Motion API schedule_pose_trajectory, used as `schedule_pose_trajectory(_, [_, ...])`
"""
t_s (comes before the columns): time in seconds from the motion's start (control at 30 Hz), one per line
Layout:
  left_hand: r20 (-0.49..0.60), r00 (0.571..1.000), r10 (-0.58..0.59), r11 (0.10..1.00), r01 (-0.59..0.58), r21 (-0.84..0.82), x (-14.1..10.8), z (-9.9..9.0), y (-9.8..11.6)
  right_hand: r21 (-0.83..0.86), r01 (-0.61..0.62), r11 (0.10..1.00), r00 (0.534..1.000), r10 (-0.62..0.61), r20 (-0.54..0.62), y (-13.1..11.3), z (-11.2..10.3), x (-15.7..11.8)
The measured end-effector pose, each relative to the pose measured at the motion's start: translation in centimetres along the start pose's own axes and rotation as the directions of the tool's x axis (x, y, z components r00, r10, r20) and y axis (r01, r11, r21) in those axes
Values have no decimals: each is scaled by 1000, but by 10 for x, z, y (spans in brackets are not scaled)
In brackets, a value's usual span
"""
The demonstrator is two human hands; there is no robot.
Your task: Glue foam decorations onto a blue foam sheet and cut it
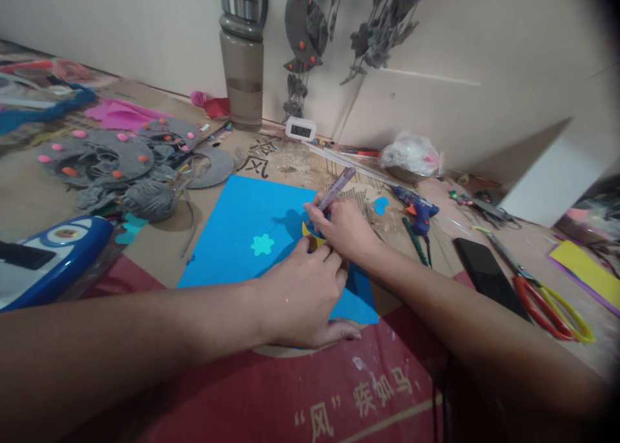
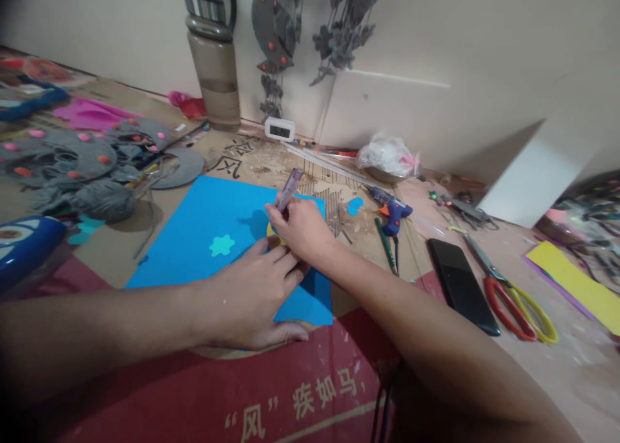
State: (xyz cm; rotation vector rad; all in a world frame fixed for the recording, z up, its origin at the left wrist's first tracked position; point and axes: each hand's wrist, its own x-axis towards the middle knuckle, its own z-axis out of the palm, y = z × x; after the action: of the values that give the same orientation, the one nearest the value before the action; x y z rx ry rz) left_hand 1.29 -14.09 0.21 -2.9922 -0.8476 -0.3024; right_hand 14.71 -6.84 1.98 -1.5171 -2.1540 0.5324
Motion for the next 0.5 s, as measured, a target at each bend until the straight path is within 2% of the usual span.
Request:
schedule_pose_trajectory(0.23, [32, 999, -3, 1000, 3, 4, 1, -3, 0, 4, -20, 1000, 1000, 20, -4, -2, 1, 2])
schedule_pose_trajectory(0.5, [17, 1000, 0, 1000, 0, 7, 1, -1, 0, -12, -25, 1000, 1000, 25, -14, -3, 2, 4])
